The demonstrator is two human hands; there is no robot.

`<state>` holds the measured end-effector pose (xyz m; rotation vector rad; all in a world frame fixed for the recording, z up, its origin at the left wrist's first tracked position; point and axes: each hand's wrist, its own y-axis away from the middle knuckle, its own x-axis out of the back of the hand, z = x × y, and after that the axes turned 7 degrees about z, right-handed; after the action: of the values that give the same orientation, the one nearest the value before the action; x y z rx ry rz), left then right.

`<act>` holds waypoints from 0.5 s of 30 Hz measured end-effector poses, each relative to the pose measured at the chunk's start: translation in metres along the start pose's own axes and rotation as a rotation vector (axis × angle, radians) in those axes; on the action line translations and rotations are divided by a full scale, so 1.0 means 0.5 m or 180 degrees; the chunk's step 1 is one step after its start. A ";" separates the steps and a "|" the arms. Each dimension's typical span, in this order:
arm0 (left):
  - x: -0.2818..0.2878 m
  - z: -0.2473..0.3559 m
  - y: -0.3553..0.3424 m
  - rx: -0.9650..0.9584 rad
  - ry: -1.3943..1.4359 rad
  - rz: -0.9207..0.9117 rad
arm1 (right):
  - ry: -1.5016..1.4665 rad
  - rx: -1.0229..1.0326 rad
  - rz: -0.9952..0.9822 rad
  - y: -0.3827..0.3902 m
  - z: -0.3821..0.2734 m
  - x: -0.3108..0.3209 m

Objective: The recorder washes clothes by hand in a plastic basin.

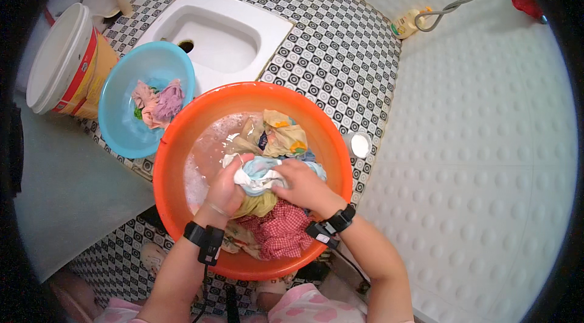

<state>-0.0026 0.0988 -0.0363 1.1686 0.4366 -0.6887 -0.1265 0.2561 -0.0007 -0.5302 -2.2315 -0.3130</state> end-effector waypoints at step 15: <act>-0.023 0.016 0.011 -0.0035 0.0998 -0.0178 | -0.3470 -0.1294 0.1263 -0.025 -0.021 0.132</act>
<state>-0.0073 0.0956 -0.0225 1.2624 0.7378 -0.5508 -0.1643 0.2588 0.0559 -1.6444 -2.9868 -0.3023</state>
